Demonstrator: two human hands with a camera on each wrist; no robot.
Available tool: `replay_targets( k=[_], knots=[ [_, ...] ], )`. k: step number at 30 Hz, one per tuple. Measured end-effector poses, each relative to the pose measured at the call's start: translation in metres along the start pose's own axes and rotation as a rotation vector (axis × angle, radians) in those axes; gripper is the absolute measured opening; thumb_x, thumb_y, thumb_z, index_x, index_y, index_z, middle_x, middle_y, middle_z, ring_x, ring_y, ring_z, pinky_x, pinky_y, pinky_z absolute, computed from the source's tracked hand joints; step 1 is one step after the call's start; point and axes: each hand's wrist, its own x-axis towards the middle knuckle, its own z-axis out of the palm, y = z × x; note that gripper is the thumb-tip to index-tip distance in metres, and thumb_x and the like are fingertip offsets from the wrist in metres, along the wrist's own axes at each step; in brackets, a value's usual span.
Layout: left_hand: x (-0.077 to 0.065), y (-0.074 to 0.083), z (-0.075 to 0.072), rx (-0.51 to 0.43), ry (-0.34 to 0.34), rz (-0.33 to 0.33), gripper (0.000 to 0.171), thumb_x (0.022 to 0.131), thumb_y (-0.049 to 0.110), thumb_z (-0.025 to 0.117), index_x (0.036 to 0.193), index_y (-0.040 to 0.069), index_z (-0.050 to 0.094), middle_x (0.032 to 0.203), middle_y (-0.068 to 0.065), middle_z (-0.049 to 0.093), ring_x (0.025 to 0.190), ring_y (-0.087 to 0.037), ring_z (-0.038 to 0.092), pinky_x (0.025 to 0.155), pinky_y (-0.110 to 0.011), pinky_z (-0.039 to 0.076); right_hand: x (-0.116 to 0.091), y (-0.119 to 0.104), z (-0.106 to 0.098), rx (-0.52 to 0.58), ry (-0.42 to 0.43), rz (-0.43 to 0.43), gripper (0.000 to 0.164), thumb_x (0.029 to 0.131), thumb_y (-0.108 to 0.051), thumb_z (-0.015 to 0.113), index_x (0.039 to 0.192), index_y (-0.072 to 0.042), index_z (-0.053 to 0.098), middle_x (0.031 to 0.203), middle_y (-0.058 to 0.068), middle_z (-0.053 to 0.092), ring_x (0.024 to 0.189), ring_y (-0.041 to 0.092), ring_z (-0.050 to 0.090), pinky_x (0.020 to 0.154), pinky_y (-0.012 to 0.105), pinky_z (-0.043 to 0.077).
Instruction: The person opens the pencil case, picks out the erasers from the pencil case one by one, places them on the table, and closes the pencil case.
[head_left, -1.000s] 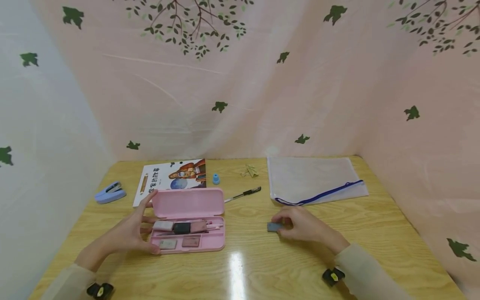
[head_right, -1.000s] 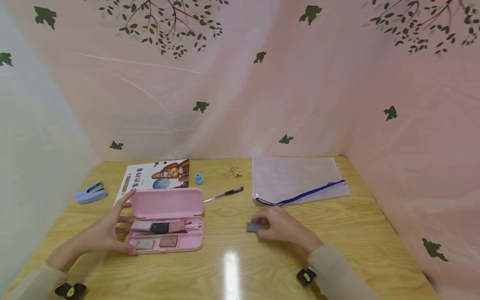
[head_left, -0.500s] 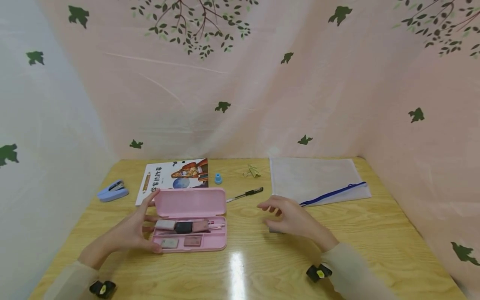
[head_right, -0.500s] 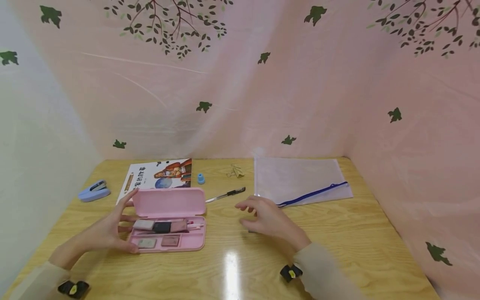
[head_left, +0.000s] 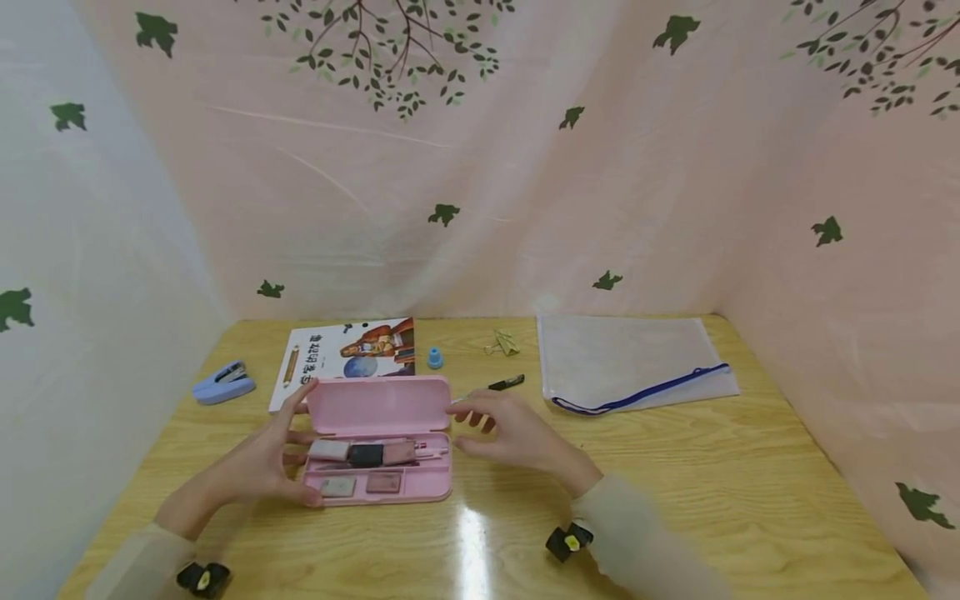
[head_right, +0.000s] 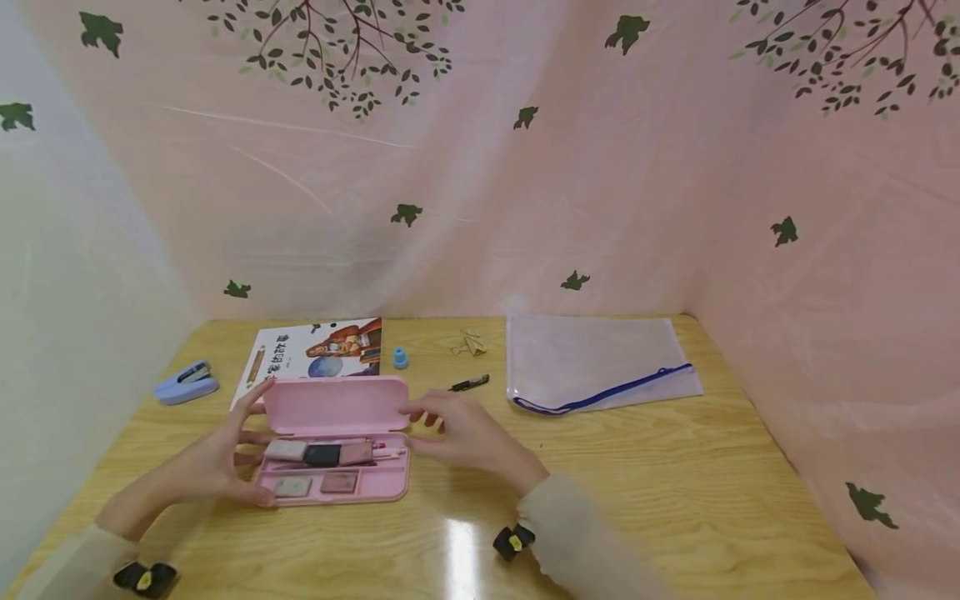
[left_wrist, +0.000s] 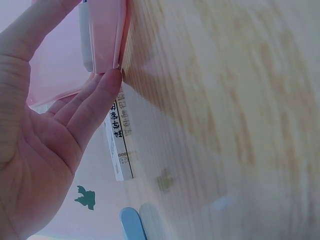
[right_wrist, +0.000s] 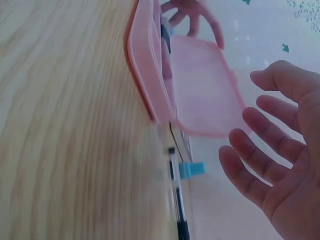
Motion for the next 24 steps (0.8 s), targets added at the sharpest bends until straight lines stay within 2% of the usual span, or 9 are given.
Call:
replay_targets(
  k=[5,9,13,18,24],
  knots=[
    [0.0,0.001,0.0,0.0,0.0,-0.008,0.143,0.063,0.031,0.099,0.161,0.038,-0.004,0.147,-0.031,0.028,0.118,-0.049,0.059,0.085,-0.042,0.06,0.02,-0.005,0.021,-0.03,-0.022,-0.048,0.043,0.092,-0.014,0.076,0.132,-0.002,0.065,0.116,0.012,0.07,0.093,0.025,0.069,0.075,0.027,0.06],
    [0.001,0.001,0.001,-0.009,-0.003,-0.006,0.143,0.063,0.029,0.099,0.161,0.038,-0.003,0.147,-0.032,0.027,0.118,-0.05,0.059,0.085,-0.042,0.061,0.033,-0.004,0.038,-0.07,-0.071,-0.026,0.042,0.094,-0.019,0.076,0.131,-0.004,0.065,0.118,0.008,0.071,0.095,0.015,0.069,0.08,0.02,0.057],
    [0.002,0.001,0.002,-0.021,-0.003,-0.013,0.143,0.062,0.027,0.1,0.161,0.038,-0.003,0.147,-0.032,0.027,0.118,-0.051,0.058,0.084,-0.039,0.061,0.043,-0.003,0.052,-0.161,-0.117,-0.004,0.039,0.093,-0.024,0.077,0.126,-0.006,0.069,0.115,0.002,0.073,0.096,0.004,0.067,0.084,0.013,0.053],
    [0.002,0.0,0.002,-0.027,0.001,-0.014,0.144,0.062,0.027,0.1,0.162,0.038,-0.003,0.147,-0.033,0.026,0.118,-0.052,0.058,0.082,-0.036,0.061,0.049,-0.005,0.059,-0.221,-0.149,0.029,0.041,0.09,-0.022,0.08,0.126,-0.007,0.07,0.109,-0.003,0.073,0.092,0.0,0.064,0.085,0.013,0.051],
    [-0.001,-0.001,0.002,-0.031,0.013,-0.005,0.145,0.06,0.029,0.101,0.162,0.037,-0.002,0.147,-0.033,0.027,0.115,-0.051,0.06,0.081,-0.037,0.062,0.05,-0.01,0.061,-0.263,-0.16,0.043,0.041,0.089,-0.021,0.08,0.127,-0.009,0.07,0.113,-0.001,0.073,0.098,0.003,0.065,0.09,0.014,0.05]
  ],
)
